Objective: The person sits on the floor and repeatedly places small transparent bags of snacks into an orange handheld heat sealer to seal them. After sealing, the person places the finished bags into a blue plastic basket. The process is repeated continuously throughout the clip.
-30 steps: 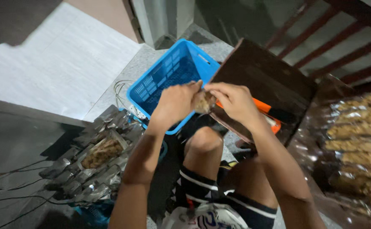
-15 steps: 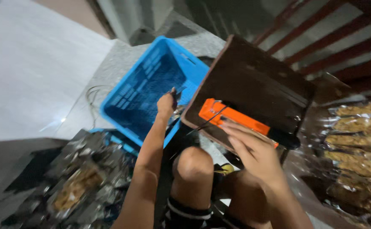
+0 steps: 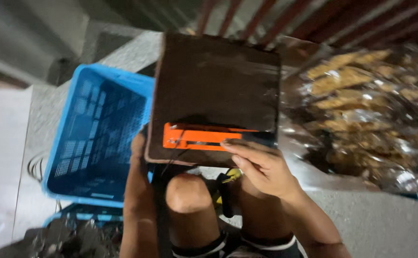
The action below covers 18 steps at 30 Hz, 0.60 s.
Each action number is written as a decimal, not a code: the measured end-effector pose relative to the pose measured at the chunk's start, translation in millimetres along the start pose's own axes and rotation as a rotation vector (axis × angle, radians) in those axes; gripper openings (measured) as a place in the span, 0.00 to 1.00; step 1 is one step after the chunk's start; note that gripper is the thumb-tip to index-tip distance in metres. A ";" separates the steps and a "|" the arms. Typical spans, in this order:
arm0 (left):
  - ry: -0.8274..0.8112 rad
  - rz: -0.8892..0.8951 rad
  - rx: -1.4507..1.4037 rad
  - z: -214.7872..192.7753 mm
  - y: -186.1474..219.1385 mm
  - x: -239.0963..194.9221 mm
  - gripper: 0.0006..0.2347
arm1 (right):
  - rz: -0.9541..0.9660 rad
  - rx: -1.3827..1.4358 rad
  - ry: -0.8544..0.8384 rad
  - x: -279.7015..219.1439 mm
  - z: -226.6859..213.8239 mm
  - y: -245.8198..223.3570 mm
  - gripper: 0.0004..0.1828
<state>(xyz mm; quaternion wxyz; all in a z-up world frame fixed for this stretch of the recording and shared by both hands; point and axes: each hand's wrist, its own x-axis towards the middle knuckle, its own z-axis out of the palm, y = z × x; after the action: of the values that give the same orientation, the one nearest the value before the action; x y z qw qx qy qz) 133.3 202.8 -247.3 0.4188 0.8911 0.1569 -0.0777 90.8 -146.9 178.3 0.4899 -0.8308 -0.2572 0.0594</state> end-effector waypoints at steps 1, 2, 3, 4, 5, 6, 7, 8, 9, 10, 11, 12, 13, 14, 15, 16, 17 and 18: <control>0.000 0.061 -0.013 -3.0 2.4 -2.9 0.20 | -0.054 -0.016 0.024 -7.0 -5.2 3.3 0.16; -0.015 -0.035 -0.036 -7.8 6.3 -5.1 0.20 | -0.119 -0.031 0.041 -12.5 -12.1 8.1 0.15; -0.030 -0.131 -0.058 -14.5 10.6 -9.7 0.21 | -0.055 -0.130 0.081 -19.2 -20.7 13.5 0.16; -0.018 -0.187 -0.060 -21.6 15.6 -15.3 0.18 | 0.007 -0.225 0.112 -25.1 -32.2 21.7 0.16; 0.089 -0.139 -0.082 -28.9 22.0 -22.9 0.16 | 0.070 -0.317 0.145 -32.8 -45.9 31.8 0.17; 0.198 -0.101 -0.100 -39.4 29.4 -34.9 0.14 | -0.033 -0.439 0.201 -40.5 -64.6 45.6 0.18; 0.304 -0.053 -0.122 -50.3 40.1 -46.6 0.12 | -0.135 -0.561 0.257 -47.7 -89.9 62.4 0.19; 0.410 -0.013 -0.180 -62.9 51.3 -62.9 0.09 | -0.016 -0.859 0.189 -52.8 -118.1 81.7 0.24; 0.493 0.045 -0.256 -74.9 68.0 -72.9 0.08 | 0.110 -1.153 0.114 -59.2 -145.0 100.5 0.29; 0.566 0.091 -0.324 -85.1 86.7 -89.5 0.06 | 0.223 -1.427 -0.009 -68.7 -171.7 116.5 0.33; 0.659 0.197 -0.469 -96.8 107.2 -106.9 0.06 | 0.340 -1.697 -0.136 -79.3 -193.2 129.9 0.36; 0.651 0.190 -0.525 -105.2 130.2 -127.5 0.05 | 0.178 -1.631 0.064 -87.4 -210.5 141.2 0.27; 0.644 0.185 -0.582 -110.3 155.2 -149.3 0.05 | 0.023 -1.548 0.261 -92.1 -220.1 150.5 0.20; 0.640 0.182 -0.644 -111.3 182.2 -170.7 0.05 | 0.293 -1.522 0.108 -92.3 -226.6 156.1 0.20; 0.619 0.294 -0.574 -111.0 208.8 -191.8 0.04 | 0.561 -1.477 -0.043 -92.0 -233.8 156.1 0.21; 0.597 0.395 -0.495 -107.1 234.8 -214.8 0.03 | 0.825 -1.413 -0.203 -91.1 -237.6 152.6 0.22; 0.532 0.362 -0.466 -95.3 264.0 -234.1 0.05 | 0.709 -1.463 -0.196 -92.4 -239.1 144.4 0.21; 0.256 0.183 -0.794 -84.1 292.1 -246.0 0.09 | 0.599 -1.506 -0.187 -99.8 -236.6 131.5 0.21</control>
<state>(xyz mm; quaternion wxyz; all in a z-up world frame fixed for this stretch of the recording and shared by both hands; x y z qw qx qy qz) 3.6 39.6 83.6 0.7117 0.6734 0.1458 0.1374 136.4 -431.8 173.2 -0.2599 -0.9626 -0.0348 0.0681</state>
